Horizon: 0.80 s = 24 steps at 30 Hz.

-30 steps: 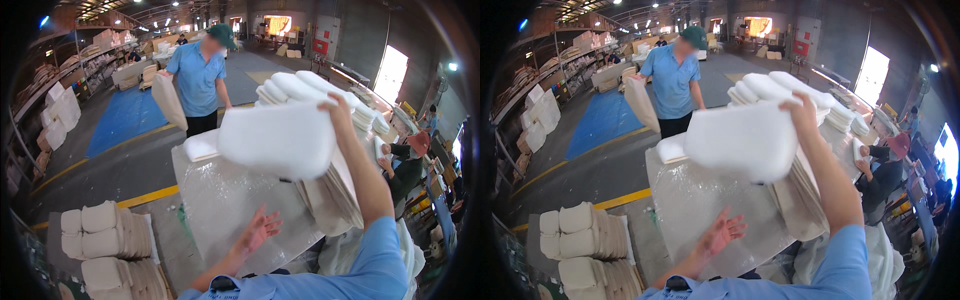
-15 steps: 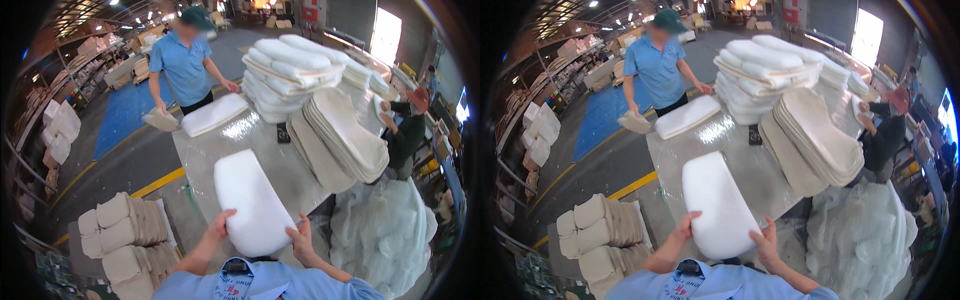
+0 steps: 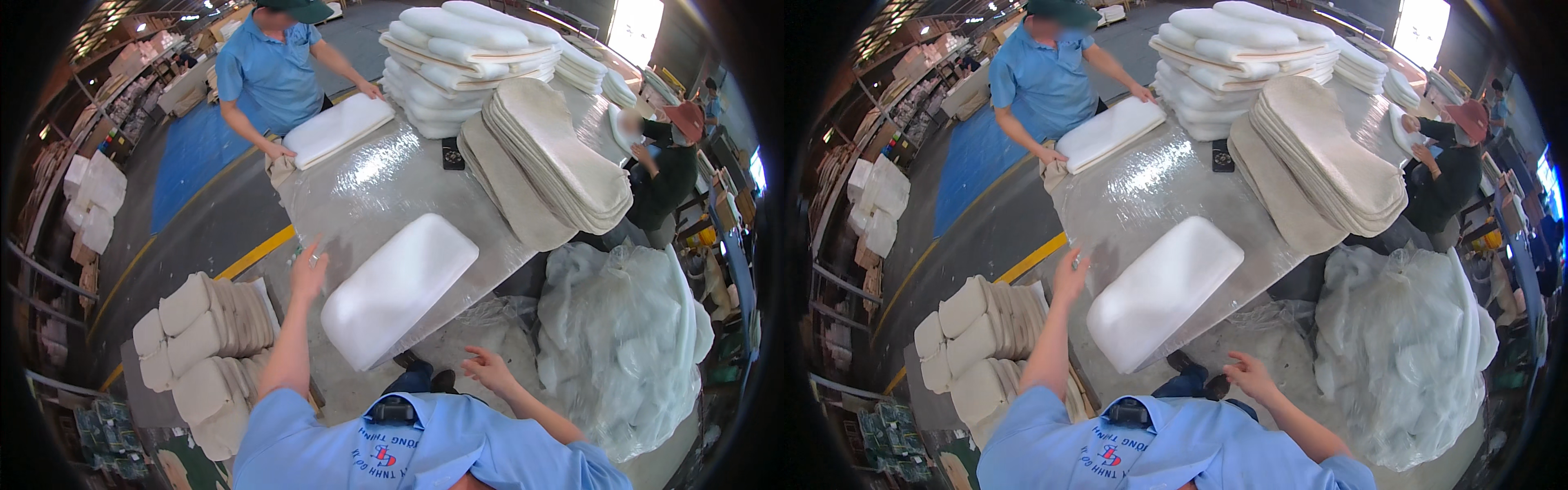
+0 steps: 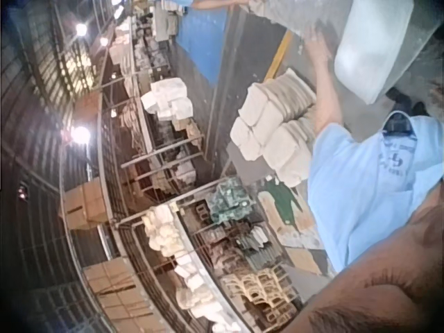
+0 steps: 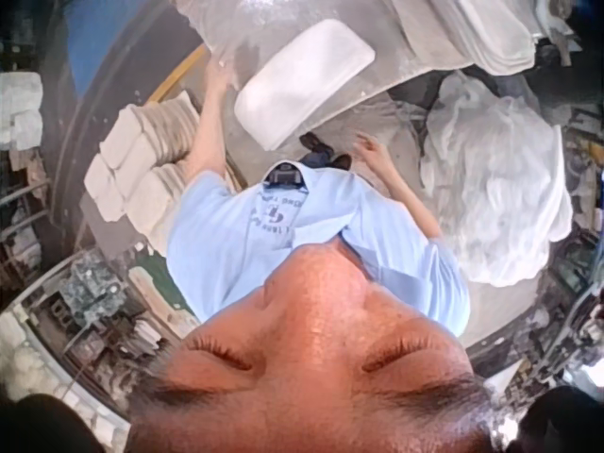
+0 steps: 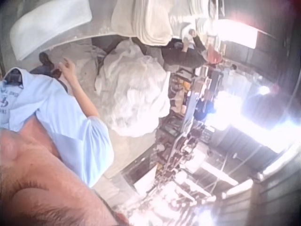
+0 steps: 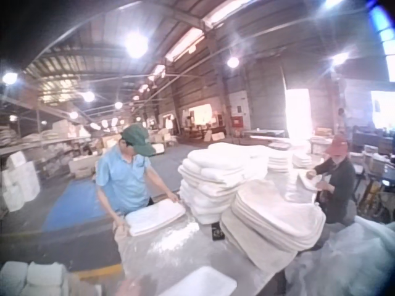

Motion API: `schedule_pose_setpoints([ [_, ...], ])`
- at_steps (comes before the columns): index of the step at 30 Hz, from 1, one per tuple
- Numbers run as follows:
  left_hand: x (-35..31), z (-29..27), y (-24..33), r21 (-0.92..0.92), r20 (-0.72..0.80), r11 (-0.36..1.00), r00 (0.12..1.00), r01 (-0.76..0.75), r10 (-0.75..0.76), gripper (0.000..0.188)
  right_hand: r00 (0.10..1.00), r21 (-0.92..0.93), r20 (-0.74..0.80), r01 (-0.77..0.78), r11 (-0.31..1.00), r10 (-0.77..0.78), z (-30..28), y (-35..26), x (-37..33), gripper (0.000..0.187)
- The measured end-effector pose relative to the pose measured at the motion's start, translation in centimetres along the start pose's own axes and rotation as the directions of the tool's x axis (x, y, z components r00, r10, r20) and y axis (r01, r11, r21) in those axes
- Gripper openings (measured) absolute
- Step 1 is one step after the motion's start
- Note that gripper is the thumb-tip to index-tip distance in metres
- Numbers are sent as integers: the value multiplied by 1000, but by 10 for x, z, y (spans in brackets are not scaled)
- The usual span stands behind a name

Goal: The person repeatedly picks up white foam inserts and beige fabric covers, inserts the foam into the covers by hand, and places the finished items into a green bag. The person also stacks completed items on the table.

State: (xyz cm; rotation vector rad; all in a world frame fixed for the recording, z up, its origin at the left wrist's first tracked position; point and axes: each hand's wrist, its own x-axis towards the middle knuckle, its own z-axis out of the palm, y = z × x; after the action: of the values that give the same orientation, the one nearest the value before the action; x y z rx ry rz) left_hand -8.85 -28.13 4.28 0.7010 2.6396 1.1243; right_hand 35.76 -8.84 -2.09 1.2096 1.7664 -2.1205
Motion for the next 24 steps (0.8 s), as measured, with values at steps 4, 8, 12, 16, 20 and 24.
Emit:
schedule_pose_setpoints([
  [4,-110,8,-55,-331,-269,903,890,274,-369,52,984,-229,-20,167,959,-176,-19,-1,31,51],
  [8,-180,15,-81,-610,-183,645,710,460,-680,47,918,-403,10,367,838,-397,1,-88,88,43],
  [12,-162,32,-68,-737,160,381,692,558,-704,42,681,-584,-125,537,608,-722,0,-167,180,49],
  [16,-146,49,-73,-750,228,345,710,564,-666,42,714,-690,-179,399,604,-677,-3,-200,245,57],
  [20,-147,59,-72,-827,221,291,754,481,-618,44,807,-784,-108,290,548,-581,-12,-165,284,69],
  [24,-152,46,-84,-778,249,214,603,591,-758,56,949,-745,-76,151,650,-308,-31,-186,305,68],
])
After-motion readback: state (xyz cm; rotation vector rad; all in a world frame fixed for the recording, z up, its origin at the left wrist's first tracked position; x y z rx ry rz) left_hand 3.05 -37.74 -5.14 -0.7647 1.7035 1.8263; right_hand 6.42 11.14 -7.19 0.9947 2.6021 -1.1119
